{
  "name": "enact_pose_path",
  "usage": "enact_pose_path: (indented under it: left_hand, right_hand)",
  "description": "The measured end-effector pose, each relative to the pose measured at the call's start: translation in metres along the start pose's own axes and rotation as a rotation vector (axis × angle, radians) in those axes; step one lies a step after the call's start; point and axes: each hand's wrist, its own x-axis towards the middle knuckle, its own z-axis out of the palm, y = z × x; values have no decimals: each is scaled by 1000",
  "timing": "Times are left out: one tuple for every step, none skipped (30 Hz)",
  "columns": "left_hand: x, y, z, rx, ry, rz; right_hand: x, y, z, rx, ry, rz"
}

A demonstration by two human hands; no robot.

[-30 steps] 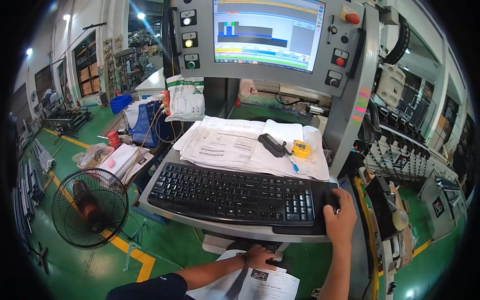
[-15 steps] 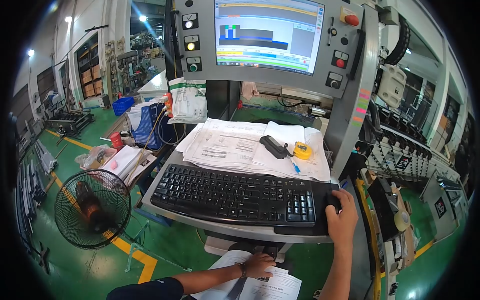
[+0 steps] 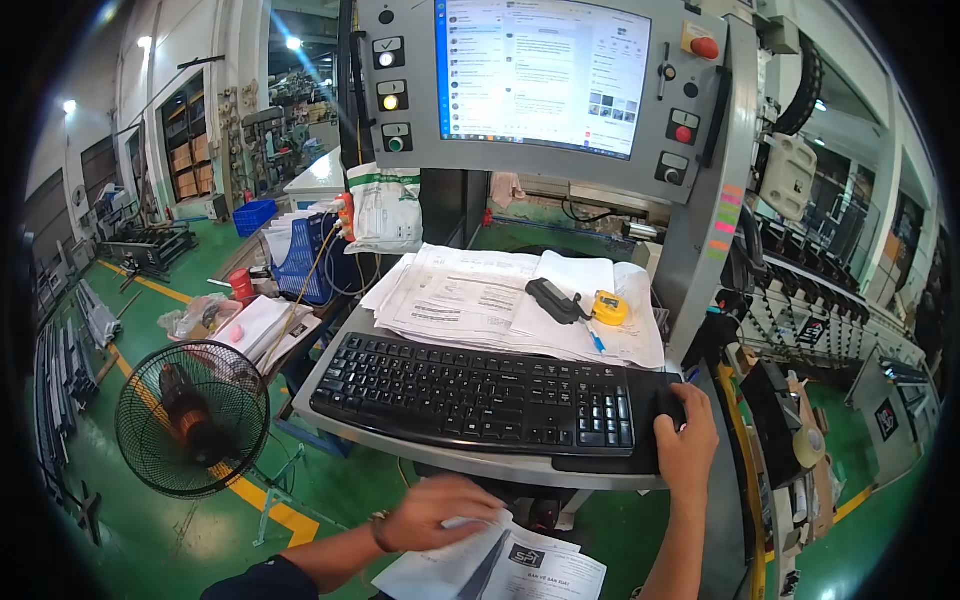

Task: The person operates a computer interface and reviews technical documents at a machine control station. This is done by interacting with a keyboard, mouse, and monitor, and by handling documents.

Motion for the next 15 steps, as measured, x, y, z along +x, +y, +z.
enact_pose_path:
  left_hand:
    - [10,9,-24,73,81,31]
    - [16,12,-45,167,192,76]
    - [21,13,-66,263,303,122]
    - [26,12,-87,374,360,133]
    - [31,9,-108,487,417,144]
    - [33,1,-125,543,494,88]
    - [36,-11,-140,599,573,34]
    - [39,-21,-154,646,568,-24]
    - [42,-31,-167,691,562,-83]
    - [42,-40,-176,733,554,-139]
    - [39,-45,-181,646,553,-255]
    - [36,-50,-184,555,550,-370]
    - [34,-52,-187,463,543,-487]
    - [31,-55,-190,249,526,-596]
    - [28,-58,-191,213,503,-585]
  right_hand:
    - [0,1,0,-9,1,-4]
    - [-1,2,0,-18,2,-8]
    - [-1,3,0,-18,1,-7]
    - [-1,3,0,-17,1,-7]
    - [-1,2,0,-14,1,-8]
    - [0,1,-1,-16,-19,9]
    - [0,-1,-3,-17,-39,23]
    - [0,-3,-3,-19,-59,38]
    - [1,-5,-3,-21,-60,28]
    - [0,-6,-2,-23,-60,21]
    - [0,-6,-1,-25,-58,14]
    - [0,-3,0,-31,-58,1]
    - [1,-3,1,-37,-60,-11]
    - [2,-2,2,-43,-65,-24]
    - [2,-2,3,-35,-71,-6]
